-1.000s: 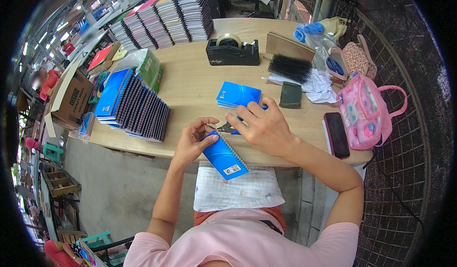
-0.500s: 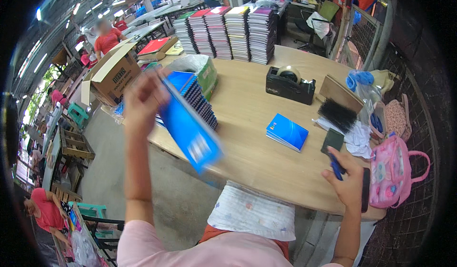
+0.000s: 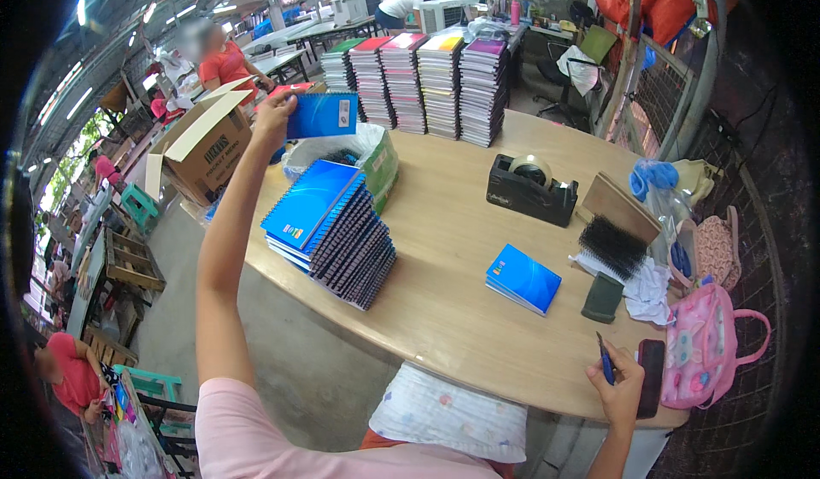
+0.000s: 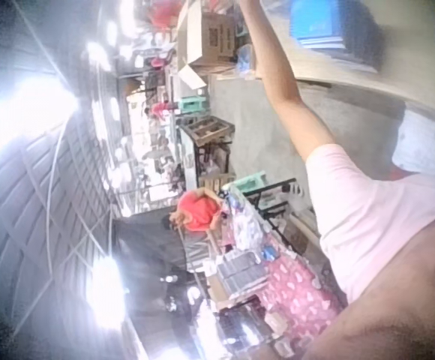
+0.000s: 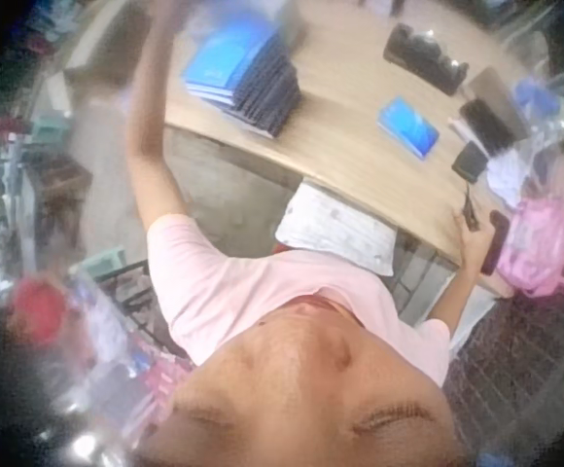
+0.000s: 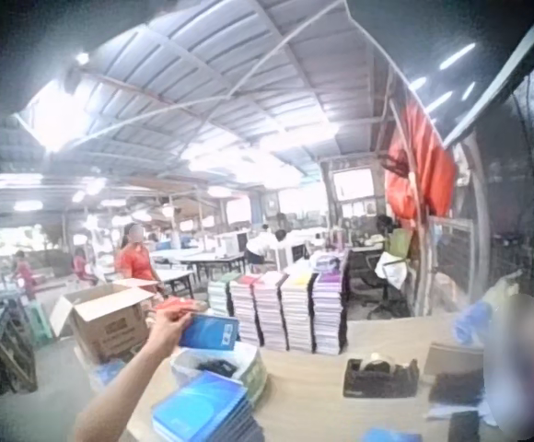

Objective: The person trims the ends of spiral bindings on small notebooks using shears, then stacks the finished notebooks onto a large pile on the table.

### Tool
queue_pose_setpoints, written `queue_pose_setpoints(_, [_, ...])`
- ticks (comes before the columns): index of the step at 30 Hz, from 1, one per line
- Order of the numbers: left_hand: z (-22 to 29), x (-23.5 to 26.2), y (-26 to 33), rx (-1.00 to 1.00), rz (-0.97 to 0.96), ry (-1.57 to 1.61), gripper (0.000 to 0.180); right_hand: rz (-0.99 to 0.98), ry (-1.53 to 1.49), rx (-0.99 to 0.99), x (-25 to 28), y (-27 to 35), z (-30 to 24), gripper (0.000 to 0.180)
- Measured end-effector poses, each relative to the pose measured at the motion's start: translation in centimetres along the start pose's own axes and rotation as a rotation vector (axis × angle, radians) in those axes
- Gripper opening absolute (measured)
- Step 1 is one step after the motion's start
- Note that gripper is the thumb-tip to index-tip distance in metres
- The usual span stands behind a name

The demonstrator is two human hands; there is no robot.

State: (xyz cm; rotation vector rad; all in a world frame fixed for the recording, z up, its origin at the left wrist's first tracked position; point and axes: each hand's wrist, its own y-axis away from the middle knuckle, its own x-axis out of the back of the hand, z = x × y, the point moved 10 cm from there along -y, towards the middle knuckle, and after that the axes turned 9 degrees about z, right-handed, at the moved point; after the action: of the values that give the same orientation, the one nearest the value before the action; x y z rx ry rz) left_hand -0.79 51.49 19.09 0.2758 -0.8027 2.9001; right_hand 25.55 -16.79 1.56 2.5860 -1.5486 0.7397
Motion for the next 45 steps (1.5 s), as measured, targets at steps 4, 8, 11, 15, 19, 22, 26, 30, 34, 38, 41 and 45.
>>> queue_pose_setpoints(4, [15.0,1.2,14.0,-0.698,-0.026,-0.187,0.034,0.035,0.043,-0.032,1.1,0.9,0.9,0.052])
queue_pose_setpoints(8, [16.7,4.0,23.3,-0.945,-0.105,-0.468,0.044,-0.021,0.072,0.033,-1.4,0.8,0.8,0.052])
queue_pose_setpoints(11, [15.4,3.6,25.8,-0.773,-0.328,-0.421,0.043,0.020,0.173,0.142,-2.2,1.2,0.0,0.053])
queue_pose_setpoints(15, [15.6,3.2,27.9,-0.799,-0.382,-0.464,0.045,0.011,0.418,0.274,-3.9,2.0,0.6,0.062])
queue_pose_setpoints(19, [18.4,1.6,32.3,-0.775,-0.310,-0.087,0.050,0.070,0.721,0.450,-4.9,2.9,1.7,0.067])
queue_pose_setpoints(22, [15.9,-8.3,36.3,-0.323,-0.605,0.100,0.048,0.120,0.700,0.499,-4.5,2.8,0.9,0.061])
queue_pose_setpoints(26, [3.5,-24.5,35.1,-0.214,-0.577,-0.045,0.045,0.240,0.455,0.412,-2.2,-2.3,1.2,0.036])
queue_pose_setpoints(30, [-3.7,-33.5,35.6,0.122,-0.827,-0.176,0.043,0.324,0.518,0.392,-2.1,-11.3,3.0,0.014])
queue_pose_setpoints(34, [-6.5,-34.2,34.5,0.114,-0.766,-0.173,0.034,0.197,0.893,0.479,-6.1,-21.1,7.6,0.013])
queue_pose_setpoints(38, [-3.2,-31.6,34.1,0.176,-0.668,-0.038,0.028,0.055,1.149,0.517,-9.0,-24.0,11.0,0.015])
queue_pose_setpoints(41, [1.5,-24.1,34.2,0.083,-0.413,0.275,0.034,0.030,0.912,0.419,-6.7,-24.6,10.1,0.021])
queue_pose_setpoints(45, [6.4,-14.9,38.9,-0.210,-0.289,0.277,0.057,0.265,0.705,0.631,-3.8,-21.0,2.1,0.026])
